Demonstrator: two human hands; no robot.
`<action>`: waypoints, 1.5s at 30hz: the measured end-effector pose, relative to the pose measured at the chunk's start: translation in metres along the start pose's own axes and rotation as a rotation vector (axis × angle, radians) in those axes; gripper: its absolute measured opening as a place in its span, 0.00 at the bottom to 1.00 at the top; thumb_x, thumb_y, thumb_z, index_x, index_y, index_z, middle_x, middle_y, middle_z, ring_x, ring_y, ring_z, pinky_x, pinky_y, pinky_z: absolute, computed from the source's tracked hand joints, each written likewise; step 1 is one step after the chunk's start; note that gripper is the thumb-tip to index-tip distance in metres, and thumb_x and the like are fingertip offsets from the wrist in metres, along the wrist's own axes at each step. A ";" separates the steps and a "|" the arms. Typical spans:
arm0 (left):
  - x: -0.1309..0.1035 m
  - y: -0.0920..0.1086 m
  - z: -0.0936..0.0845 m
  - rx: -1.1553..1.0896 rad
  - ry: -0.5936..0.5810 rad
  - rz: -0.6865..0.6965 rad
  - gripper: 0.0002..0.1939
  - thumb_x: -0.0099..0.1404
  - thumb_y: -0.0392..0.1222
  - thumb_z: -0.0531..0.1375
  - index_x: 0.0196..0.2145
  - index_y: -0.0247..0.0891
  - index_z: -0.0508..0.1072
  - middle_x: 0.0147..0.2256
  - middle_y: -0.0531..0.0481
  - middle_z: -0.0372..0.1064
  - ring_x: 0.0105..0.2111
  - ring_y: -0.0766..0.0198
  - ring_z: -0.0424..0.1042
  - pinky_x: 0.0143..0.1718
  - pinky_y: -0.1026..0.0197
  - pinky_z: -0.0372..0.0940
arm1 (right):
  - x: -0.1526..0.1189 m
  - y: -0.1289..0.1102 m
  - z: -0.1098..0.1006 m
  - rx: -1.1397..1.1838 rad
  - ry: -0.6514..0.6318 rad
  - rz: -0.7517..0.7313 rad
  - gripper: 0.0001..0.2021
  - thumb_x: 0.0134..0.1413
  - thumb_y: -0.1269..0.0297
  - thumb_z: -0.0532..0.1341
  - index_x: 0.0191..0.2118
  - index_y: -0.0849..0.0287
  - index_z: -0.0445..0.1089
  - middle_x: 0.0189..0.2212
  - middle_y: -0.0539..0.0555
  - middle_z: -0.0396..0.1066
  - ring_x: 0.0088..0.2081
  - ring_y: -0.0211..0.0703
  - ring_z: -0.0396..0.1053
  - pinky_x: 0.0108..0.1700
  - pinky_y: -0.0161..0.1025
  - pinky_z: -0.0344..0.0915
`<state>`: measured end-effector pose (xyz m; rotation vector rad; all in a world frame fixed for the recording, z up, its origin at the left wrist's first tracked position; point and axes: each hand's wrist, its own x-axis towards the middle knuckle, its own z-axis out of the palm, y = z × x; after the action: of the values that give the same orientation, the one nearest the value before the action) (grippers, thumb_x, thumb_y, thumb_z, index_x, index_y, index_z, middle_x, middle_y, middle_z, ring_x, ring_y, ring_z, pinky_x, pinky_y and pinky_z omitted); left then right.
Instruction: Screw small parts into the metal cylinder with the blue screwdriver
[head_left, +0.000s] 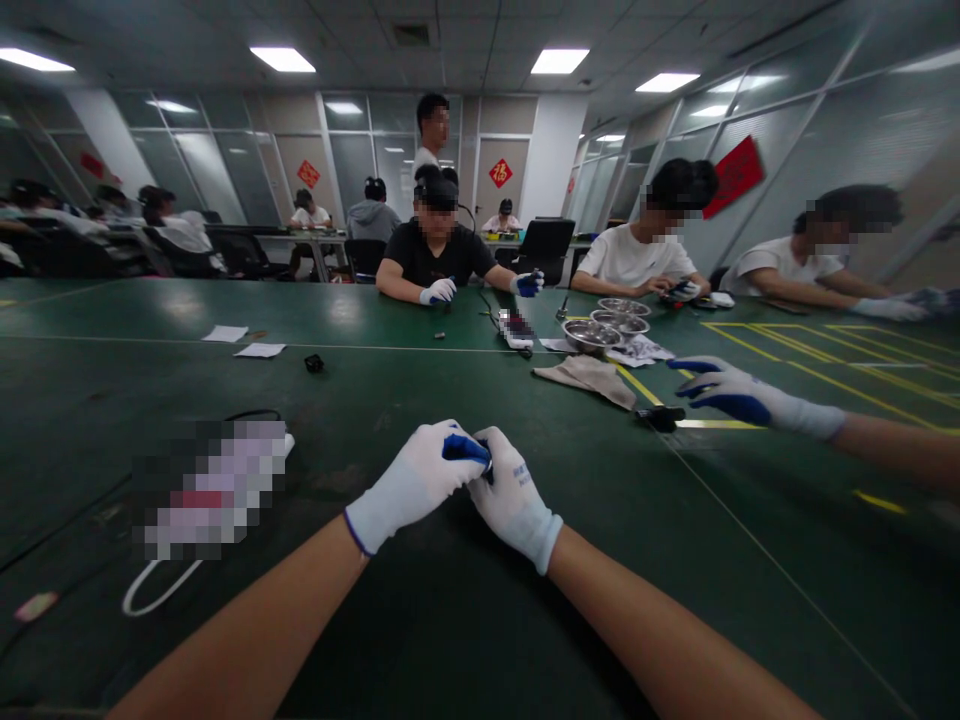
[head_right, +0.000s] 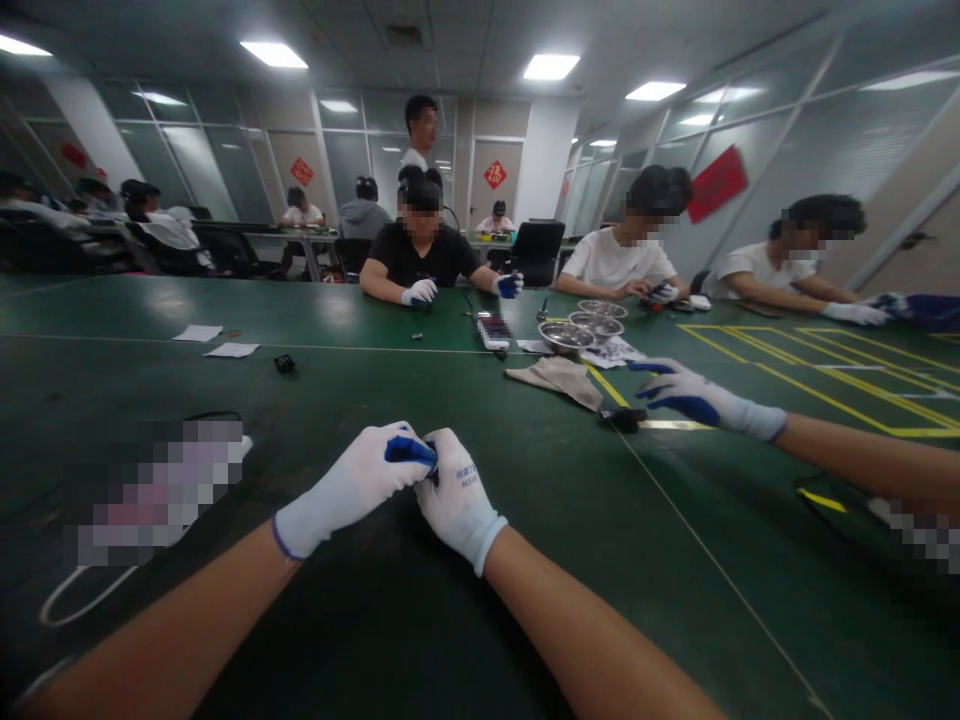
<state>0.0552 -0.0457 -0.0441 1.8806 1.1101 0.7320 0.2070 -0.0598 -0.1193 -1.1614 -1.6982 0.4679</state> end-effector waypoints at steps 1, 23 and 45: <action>0.000 -0.001 0.002 0.022 0.039 -0.005 0.04 0.59 0.38 0.66 0.32 0.37 0.76 0.33 0.50 0.76 0.39 0.55 0.78 0.43 0.54 0.71 | 0.000 0.001 0.000 -0.008 0.004 0.002 0.10 0.51 0.73 0.58 0.39 0.55 0.64 0.31 0.51 0.69 0.32 0.45 0.69 0.36 0.42 0.68; 0.007 -0.041 -0.012 0.558 -0.102 0.035 0.12 0.59 0.44 0.67 0.41 0.41 0.79 0.45 0.44 0.76 0.47 0.46 0.76 0.53 0.47 0.70 | 0.009 0.020 -0.015 0.067 0.183 0.145 0.06 0.52 0.62 0.61 0.36 0.54 0.65 0.30 0.51 0.70 0.31 0.45 0.68 0.36 0.42 0.68; -0.001 -0.002 -0.005 -0.063 -0.017 0.235 0.05 0.61 0.36 0.66 0.36 0.39 0.82 0.40 0.48 0.76 0.42 0.57 0.77 0.49 0.54 0.72 | 0.007 -0.008 -0.016 0.022 0.023 -0.011 0.06 0.50 0.65 0.61 0.29 0.53 0.60 0.22 0.46 0.65 0.23 0.38 0.62 0.26 0.35 0.57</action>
<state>0.0500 -0.0447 -0.0431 1.9797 0.8533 0.8695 0.2166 -0.0607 -0.1033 -1.1367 -1.6757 0.4636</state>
